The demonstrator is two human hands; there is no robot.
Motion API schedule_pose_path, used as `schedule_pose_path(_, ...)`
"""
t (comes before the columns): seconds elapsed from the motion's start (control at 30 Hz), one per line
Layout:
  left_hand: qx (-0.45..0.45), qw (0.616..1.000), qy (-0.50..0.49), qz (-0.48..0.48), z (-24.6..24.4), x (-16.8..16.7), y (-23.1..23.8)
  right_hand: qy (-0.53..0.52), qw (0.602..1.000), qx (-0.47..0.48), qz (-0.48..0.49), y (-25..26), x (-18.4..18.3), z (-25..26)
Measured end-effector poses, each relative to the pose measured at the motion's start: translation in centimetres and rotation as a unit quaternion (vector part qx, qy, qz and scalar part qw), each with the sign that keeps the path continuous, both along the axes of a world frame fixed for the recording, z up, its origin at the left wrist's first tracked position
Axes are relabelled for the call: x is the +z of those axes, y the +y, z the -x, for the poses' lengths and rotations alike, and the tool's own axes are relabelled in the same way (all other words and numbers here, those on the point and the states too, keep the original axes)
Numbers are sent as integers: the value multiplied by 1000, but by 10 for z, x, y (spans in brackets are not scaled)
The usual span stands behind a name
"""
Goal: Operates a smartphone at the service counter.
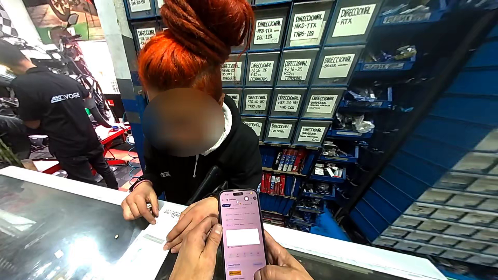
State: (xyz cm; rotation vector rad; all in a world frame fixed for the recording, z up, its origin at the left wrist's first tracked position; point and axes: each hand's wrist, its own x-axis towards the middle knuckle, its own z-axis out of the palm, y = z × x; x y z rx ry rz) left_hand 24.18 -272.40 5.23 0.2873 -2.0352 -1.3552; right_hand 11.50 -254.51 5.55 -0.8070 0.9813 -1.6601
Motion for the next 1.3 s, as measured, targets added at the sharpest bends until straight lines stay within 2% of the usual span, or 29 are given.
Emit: schedule_pose_path(1.3,-9,1000,-9,3,-2,2,1,14,1000,-7,0,1,0,0)
